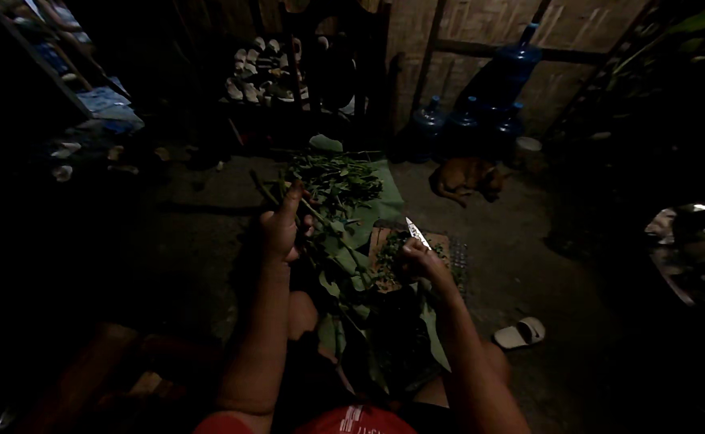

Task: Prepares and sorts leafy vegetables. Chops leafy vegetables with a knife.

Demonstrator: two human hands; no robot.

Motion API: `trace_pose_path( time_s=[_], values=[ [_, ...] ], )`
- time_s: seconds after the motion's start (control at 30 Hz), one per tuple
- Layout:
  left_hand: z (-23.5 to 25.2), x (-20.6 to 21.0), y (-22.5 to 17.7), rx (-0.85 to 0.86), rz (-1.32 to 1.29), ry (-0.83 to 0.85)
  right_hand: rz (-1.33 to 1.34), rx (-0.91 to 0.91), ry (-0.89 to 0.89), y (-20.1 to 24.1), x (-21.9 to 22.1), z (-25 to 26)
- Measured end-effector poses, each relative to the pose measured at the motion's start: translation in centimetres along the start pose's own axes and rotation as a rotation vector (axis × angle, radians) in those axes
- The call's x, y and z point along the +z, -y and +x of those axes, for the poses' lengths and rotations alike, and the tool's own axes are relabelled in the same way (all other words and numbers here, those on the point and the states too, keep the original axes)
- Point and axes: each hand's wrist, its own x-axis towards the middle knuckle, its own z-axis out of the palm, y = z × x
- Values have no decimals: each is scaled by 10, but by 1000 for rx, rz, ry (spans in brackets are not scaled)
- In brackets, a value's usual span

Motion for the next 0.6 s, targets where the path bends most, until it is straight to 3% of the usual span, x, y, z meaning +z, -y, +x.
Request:
trace_pose_path(
  time_s=[0.17, 0.3, 0.6],
  values=[
    [4, 0, 6, -13, 1, 73, -309, 57, 228, 19, 34, -4],
    [8, -1, 7, -44, 12, 58, -466, -20, 302, 24, 39, -3],
    [1, 2, 19, -22, -33, -52, -50, 77, -147, 4, 51, -1]
  ],
)
